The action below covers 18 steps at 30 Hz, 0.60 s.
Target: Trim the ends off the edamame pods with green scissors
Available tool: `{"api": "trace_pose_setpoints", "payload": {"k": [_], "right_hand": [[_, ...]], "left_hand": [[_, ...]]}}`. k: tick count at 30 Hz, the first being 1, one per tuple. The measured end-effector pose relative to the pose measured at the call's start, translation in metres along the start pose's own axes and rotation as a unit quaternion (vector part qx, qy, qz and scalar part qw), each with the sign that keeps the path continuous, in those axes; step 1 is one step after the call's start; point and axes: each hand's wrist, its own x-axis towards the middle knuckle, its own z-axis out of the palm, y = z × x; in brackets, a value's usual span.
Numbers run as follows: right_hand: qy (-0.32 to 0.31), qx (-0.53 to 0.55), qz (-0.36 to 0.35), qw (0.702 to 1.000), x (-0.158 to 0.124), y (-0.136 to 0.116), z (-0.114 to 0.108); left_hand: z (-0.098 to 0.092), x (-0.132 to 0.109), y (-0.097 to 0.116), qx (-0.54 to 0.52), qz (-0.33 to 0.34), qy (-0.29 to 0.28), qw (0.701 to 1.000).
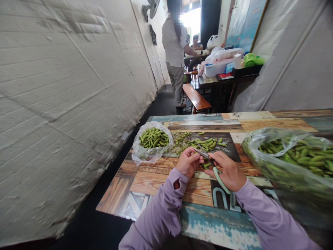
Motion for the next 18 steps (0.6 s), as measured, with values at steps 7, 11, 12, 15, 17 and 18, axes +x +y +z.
{"api": "trace_pose_setpoints", "payload": {"k": [7, 11, 12, 15, 17, 18], "right_hand": [[0.007, -0.012, -0.023, 1.000, -0.0009, 0.0048, 0.0005], [-0.001, -0.026, -0.026, 0.999, -0.0006, 0.0038, -0.0019], [-0.003, -0.030, -0.025, 0.999, -0.0005, 0.0031, -0.0025], [0.004, -0.042, -0.021, 0.999, -0.0001, 0.0018, -0.0034], [0.021, -0.052, -0.010, 0.998, 0.0005, 0.0024, -0.0041], [0.035, -0.059, 0.000, 0.998, 0.0009, 0.0031, -0.0046]], "left_hand": [[-0.0012, 0.0004, 0.0005, 0.007, 0.004, 0.009, 1.000], [0.0009, -0.0007, 0.0031, 0.019, 0.009, 0.013, 1.000], [0.0014, -0.0009, 0.0036, 0.022, 0.008, 0.012, 1.000], [0.0015, -0.0003, 0.0047, 0.027, 0.008, 0.013, 1.000], [-0.0001, 0.0010, 0.0064, 0.022, 0.007, 0.022, 0.999], [-0.0013, 0.0018, 0.0079, 0.017, 0.005, 0.031, 0.999]]}}
